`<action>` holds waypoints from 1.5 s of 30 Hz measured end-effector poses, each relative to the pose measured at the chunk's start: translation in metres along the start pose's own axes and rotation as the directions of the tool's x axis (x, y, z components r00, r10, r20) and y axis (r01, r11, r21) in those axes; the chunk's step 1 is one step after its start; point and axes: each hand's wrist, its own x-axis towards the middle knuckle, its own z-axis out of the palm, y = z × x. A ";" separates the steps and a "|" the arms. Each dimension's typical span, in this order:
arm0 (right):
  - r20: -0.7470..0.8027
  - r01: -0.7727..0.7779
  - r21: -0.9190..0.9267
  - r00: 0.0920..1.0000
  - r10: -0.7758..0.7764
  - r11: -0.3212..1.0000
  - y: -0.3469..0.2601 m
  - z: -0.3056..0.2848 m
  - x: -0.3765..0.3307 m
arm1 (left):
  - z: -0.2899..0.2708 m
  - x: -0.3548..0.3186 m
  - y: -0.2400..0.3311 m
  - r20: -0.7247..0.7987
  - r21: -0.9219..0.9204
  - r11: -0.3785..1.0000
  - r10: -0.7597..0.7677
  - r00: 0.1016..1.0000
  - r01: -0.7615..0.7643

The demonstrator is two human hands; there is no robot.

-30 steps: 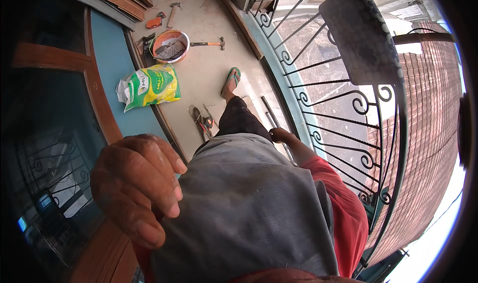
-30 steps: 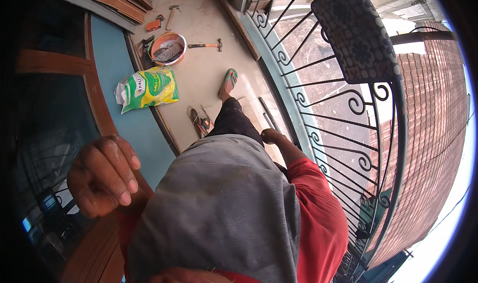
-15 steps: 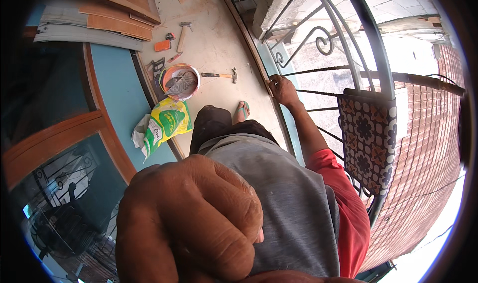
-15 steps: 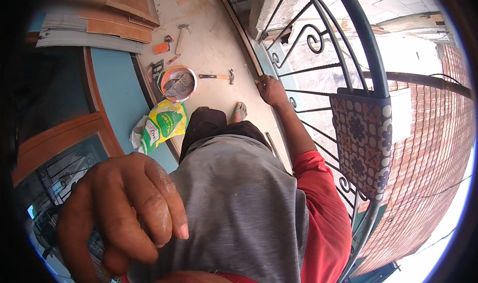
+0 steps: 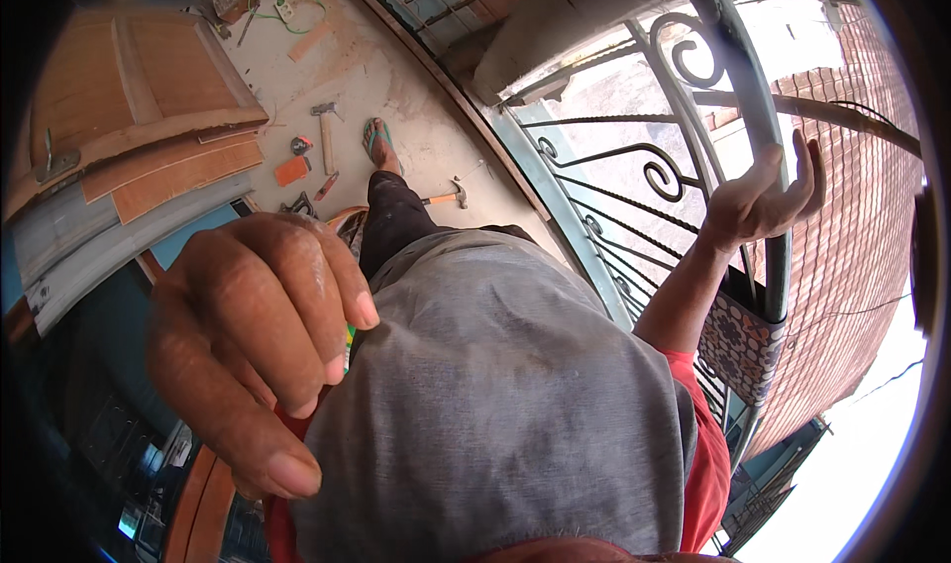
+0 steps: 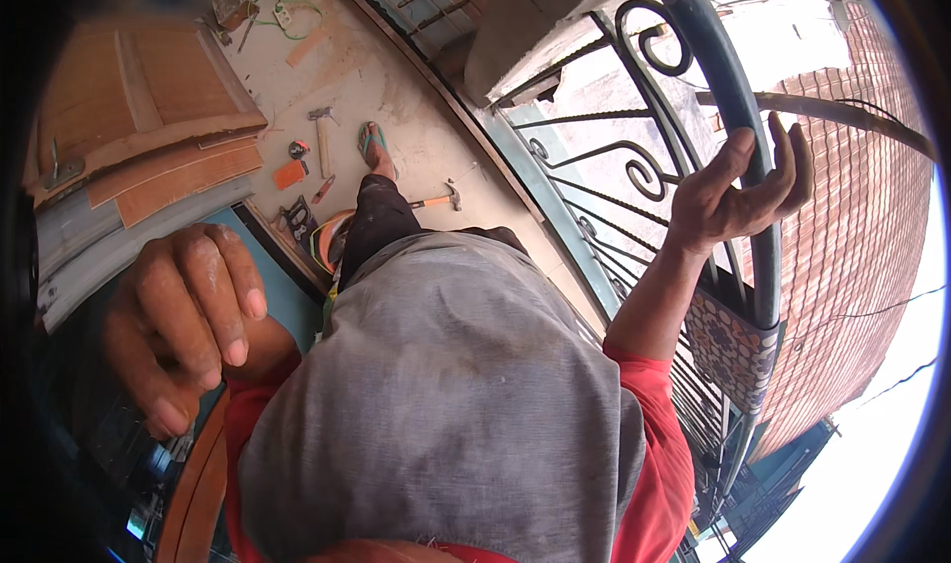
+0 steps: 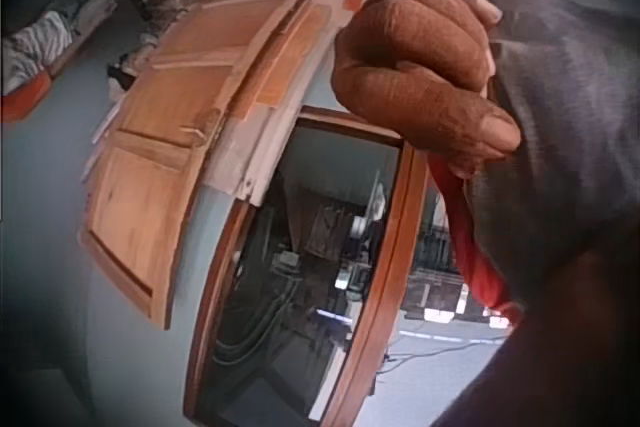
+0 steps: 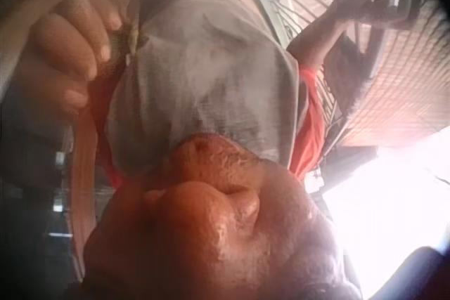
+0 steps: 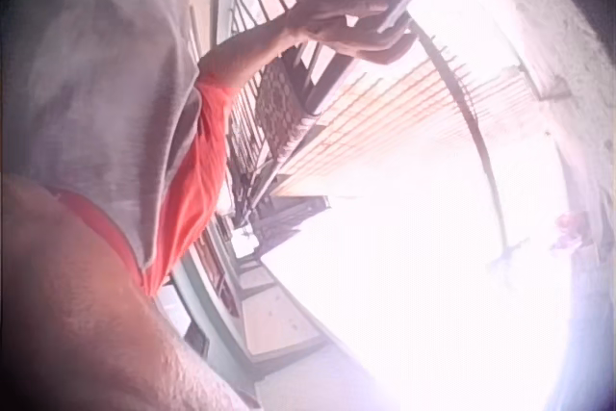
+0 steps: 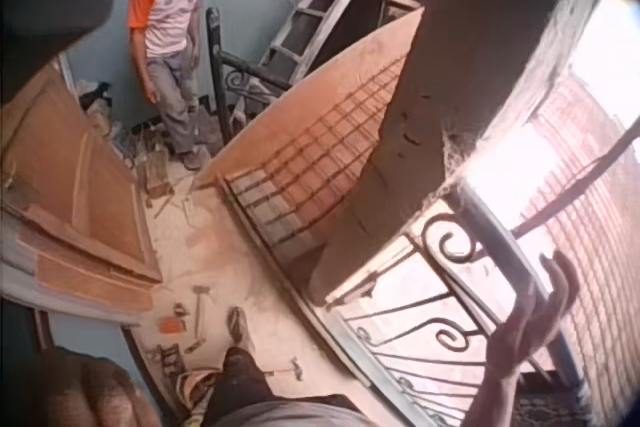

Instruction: The person adjusts the camera, then works on a rebar grid on a balcony. They tie rebar intersections with wire using pliers and a hammer, and measure sections with a tape measure.

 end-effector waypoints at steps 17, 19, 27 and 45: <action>0.028 -0.250 -0.709 0.924 0.381 0.660 0.006 0.066 0.032 | -0.291 0.166 0.013 0.042 0.575 0.791 0.224 0.974 -0.206; 0.004 -0.239 -0.715 0.938 0.346 0.657 0.008 0.068 0.031 | -0.297 0.177 0.003 0.056 0.564 0.796 0.227 0.972 -0.219; 0.223 0.149 -0.871 0.969 0.108 0.467 0.030 0.042 -0.006 | -0.308 0.196 -0.020 0.143 0.525 0.822 0.172 0.975 -0.221; 0.009 -0.227 -0.768 0.931 0.366 0.599 0.033 0.054 0.013 | -0.395 0.126 -0.048 -0.377 0.525 0.750 -0.218 0.900 0.401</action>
